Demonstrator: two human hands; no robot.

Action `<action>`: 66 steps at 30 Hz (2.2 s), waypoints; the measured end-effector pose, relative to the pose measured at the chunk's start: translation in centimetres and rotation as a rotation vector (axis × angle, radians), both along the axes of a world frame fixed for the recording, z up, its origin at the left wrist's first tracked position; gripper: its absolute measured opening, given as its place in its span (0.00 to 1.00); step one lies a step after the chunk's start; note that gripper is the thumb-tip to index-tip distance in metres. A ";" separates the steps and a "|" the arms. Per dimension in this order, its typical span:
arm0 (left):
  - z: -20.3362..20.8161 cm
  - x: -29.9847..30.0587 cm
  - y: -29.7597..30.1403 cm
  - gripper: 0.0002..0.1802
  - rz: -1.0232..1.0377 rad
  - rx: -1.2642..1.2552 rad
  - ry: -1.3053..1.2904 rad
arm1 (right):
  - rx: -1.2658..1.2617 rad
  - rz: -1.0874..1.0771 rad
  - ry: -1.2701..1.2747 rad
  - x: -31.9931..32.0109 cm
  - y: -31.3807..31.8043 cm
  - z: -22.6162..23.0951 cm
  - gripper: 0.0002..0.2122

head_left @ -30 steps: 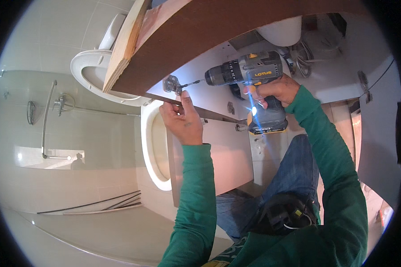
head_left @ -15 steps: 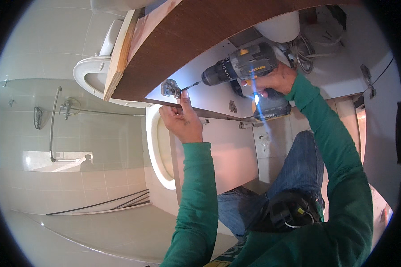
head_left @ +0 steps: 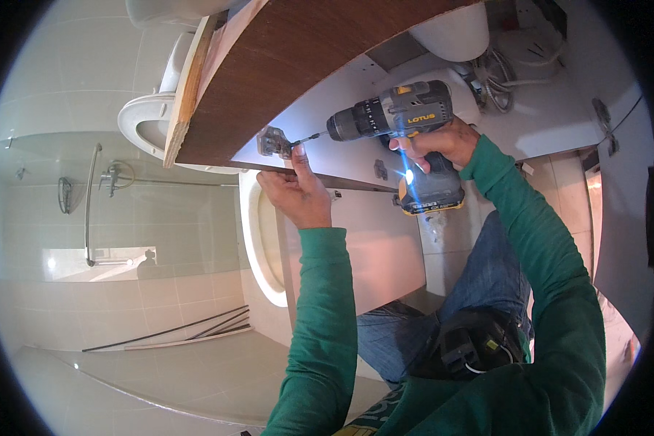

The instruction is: The person enters a bathroom and sits on the floor to install hinges on a cabinet door under the sink. Using a cordless drill, they secure multiple screws into the hinges and then attach the door to the cabinet frame.

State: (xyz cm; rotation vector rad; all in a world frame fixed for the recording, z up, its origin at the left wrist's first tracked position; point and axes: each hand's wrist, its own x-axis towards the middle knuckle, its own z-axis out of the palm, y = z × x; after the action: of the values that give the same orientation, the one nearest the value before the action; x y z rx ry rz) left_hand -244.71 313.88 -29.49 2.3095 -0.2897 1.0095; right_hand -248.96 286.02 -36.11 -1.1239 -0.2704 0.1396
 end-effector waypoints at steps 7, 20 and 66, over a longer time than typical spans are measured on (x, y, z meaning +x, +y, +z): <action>0.2 -0.1 -0.5 0.20 -0.091 -0.131 0.036 | -0.296 -0.045 -0.113 1.8 -1.5 0.9 0.17; 0.8 -0.6 -1.4 0.20 -0.096 -0.134 0.018 | -0.375 -0.126 -0.275 5.7 -3.8 0.9 0.29; 1.4 -0.8 -0.4 0.18 -0.212 -0.122 0.108 | -0.155 -0.005 -0.083 2.1 -3.3 1.9 0.15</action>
State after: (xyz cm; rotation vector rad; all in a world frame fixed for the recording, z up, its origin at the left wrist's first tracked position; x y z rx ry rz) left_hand -245.47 313.45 -28.05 2.1612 -0.4082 0.7735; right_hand -246.83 282.77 -34.20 -1.2865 -0.3348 0.1108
